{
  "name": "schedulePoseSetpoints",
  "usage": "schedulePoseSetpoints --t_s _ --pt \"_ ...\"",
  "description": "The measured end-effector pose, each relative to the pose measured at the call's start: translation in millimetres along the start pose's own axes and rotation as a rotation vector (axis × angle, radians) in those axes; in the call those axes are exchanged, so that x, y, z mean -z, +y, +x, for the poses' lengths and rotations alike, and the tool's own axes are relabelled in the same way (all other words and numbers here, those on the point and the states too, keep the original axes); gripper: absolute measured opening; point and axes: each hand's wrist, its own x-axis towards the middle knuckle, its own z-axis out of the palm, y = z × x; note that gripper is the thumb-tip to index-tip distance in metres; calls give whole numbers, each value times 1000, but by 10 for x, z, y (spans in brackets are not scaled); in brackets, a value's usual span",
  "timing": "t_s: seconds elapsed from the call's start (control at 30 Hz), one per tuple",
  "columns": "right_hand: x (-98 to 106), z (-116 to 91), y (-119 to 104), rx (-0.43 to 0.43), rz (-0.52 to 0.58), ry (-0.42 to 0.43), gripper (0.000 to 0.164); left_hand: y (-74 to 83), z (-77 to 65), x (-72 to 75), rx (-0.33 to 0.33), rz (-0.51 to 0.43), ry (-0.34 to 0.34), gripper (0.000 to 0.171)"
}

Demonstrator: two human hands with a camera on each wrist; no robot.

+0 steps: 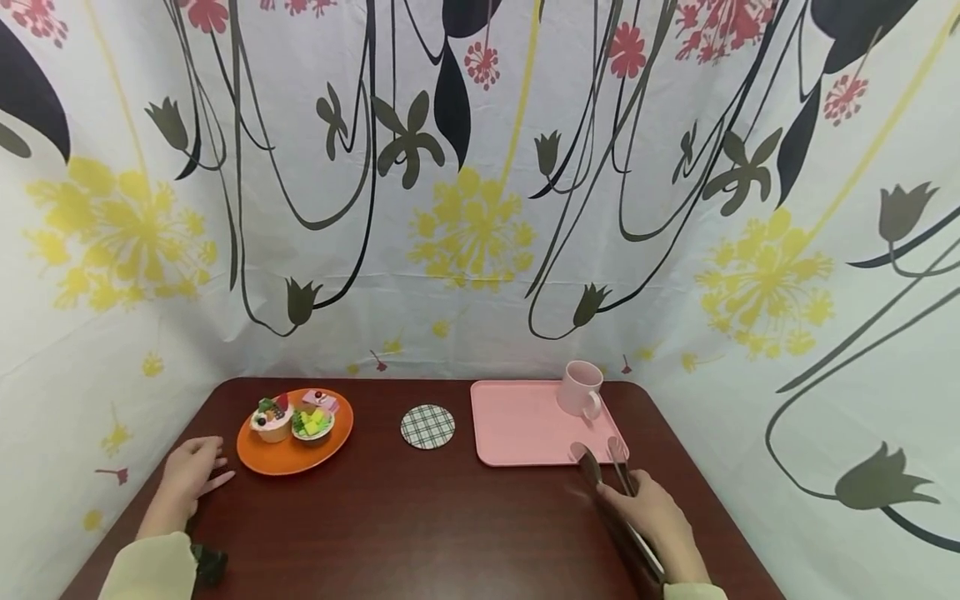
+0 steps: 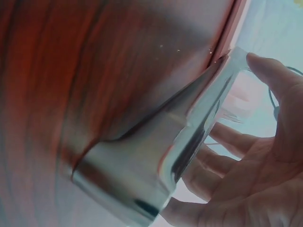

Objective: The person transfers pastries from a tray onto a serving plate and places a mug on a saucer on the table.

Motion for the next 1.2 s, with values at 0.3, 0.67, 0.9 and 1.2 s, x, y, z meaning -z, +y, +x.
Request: schedulePoseSetpoints --t_s 0.3,0.67,0.9,1.2 --pt "147 -1 -17 -44 -3 84 97 311 -116 -241 -104 60 322 61" --pt "299 32 -172 2 82 257 73 1181 -436 -585 -266 55 195 53" --pt "334 118 -373 58 111 306 64 1471 -339 -791 -332 84 -93 55" --pt "280 296 -542 122 164 335 53 1404 -140 -1291 -244 24 -474 59"
